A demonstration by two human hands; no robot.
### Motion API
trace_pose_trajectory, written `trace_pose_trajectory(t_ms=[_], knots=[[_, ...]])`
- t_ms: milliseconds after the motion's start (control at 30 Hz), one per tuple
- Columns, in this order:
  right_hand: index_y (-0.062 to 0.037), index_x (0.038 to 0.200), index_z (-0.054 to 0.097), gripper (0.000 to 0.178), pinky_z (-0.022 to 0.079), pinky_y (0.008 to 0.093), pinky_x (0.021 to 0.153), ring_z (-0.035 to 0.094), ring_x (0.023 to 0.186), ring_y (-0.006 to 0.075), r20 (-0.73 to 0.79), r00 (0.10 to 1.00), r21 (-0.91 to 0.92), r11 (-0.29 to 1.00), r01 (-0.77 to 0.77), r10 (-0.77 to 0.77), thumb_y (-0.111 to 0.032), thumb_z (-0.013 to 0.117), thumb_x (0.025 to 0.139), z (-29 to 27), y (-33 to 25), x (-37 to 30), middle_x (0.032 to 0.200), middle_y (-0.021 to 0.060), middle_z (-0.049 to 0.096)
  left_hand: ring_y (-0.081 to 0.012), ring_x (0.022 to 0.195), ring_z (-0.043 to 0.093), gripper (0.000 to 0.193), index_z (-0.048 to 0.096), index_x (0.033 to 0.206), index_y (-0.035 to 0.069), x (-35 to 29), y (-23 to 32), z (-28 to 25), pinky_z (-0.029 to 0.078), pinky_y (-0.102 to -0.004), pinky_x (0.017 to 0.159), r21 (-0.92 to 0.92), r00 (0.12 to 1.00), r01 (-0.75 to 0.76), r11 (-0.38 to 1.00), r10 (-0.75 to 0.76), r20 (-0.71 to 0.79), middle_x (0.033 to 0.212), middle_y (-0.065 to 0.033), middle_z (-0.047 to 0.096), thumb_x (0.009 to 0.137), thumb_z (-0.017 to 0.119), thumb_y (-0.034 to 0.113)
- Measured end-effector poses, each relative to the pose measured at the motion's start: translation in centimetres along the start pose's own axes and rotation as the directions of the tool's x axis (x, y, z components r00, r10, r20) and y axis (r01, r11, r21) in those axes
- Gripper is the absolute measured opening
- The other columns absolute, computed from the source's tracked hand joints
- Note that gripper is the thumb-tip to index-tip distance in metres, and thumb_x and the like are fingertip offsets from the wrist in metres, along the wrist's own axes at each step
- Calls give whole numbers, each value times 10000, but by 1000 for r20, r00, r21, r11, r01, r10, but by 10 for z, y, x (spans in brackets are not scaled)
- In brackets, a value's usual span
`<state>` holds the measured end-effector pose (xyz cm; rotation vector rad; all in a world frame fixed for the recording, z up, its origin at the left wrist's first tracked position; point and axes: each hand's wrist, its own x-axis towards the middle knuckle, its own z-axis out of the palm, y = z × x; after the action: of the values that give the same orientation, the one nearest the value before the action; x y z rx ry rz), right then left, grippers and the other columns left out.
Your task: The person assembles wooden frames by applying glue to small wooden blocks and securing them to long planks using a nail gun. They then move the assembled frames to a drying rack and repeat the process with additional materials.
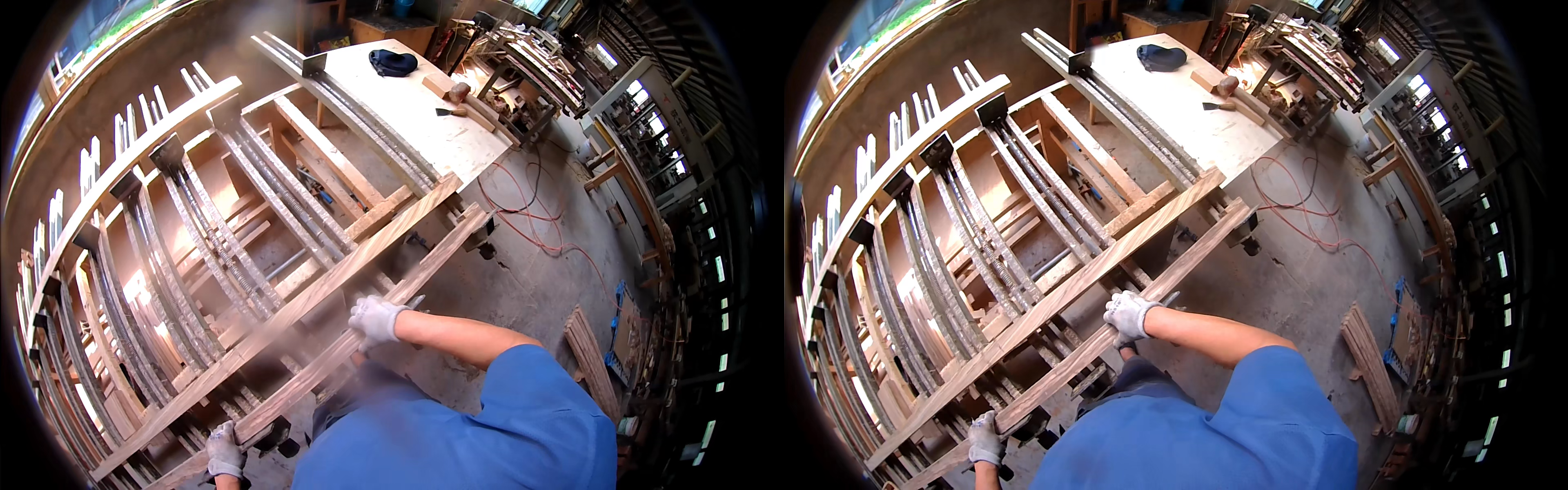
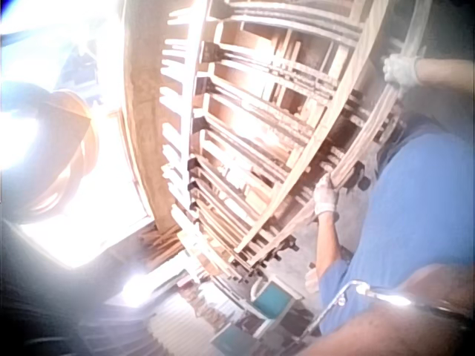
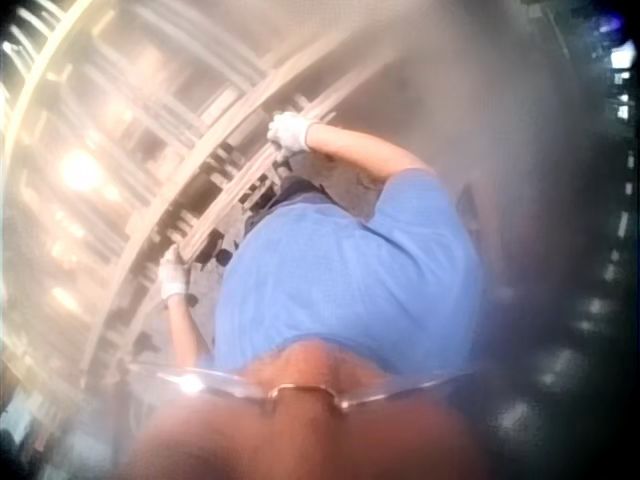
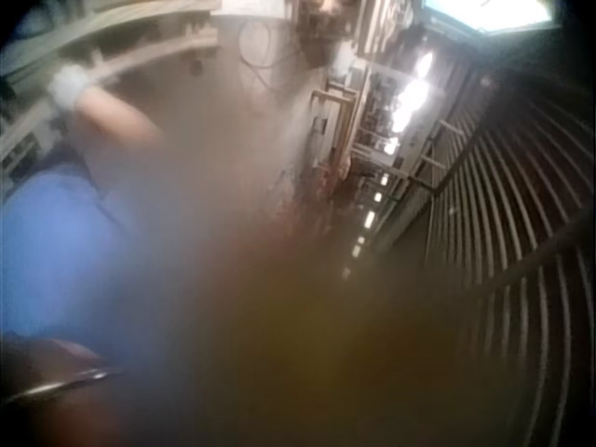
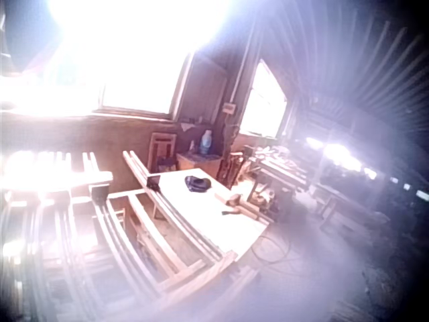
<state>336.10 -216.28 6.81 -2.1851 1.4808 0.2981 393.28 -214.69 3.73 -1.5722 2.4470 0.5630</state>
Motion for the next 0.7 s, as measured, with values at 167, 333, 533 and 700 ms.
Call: trace_pose_trajectory(t_ms=[167,333,533,700], knots=[[-101,941,743,382,526,490,874,644,969,357,-247,951,24,980,197,-186,-438,818,779,6,1,26,965,117,689,-392,1122,671,356,686,1209,96,-16,26,-32,529,-505,1004,-103,995,101,990,-98,33,1176,-175,718,856,676,50],[-109,1084,688,647,484,566,975,629,1006,384,-308,918,56,958,280,-250,-461,939,603,66,52,-13,997,111,678,-390,944,749,205,699,1089,29,15,29,-10,593,-480,845,13,1000,-22,1000,22,5,1038,-206,756,916,604,87],[-37,1101,772,472,567,489,904,700,996,384,-107,980,49,984,172,-166,-393,846,801,-9,5,-13,1009,187,741,-346,1036,758,230,749,1118,77,7,36,1,599,-460,877,41,996,92,995,-92,4,1083,-171,772,939,620,140],[30,1061,781,366,584,415,704,746,776,289,124,991,541,835,-104,43,-262,768,841,-102,-101,-33,844,201,751,-348,1019,760,205,749,1083,66,0,36,-2,602,-456,861,81,993,120,989,-118,-23,1045,-165,775,926,634,130]])
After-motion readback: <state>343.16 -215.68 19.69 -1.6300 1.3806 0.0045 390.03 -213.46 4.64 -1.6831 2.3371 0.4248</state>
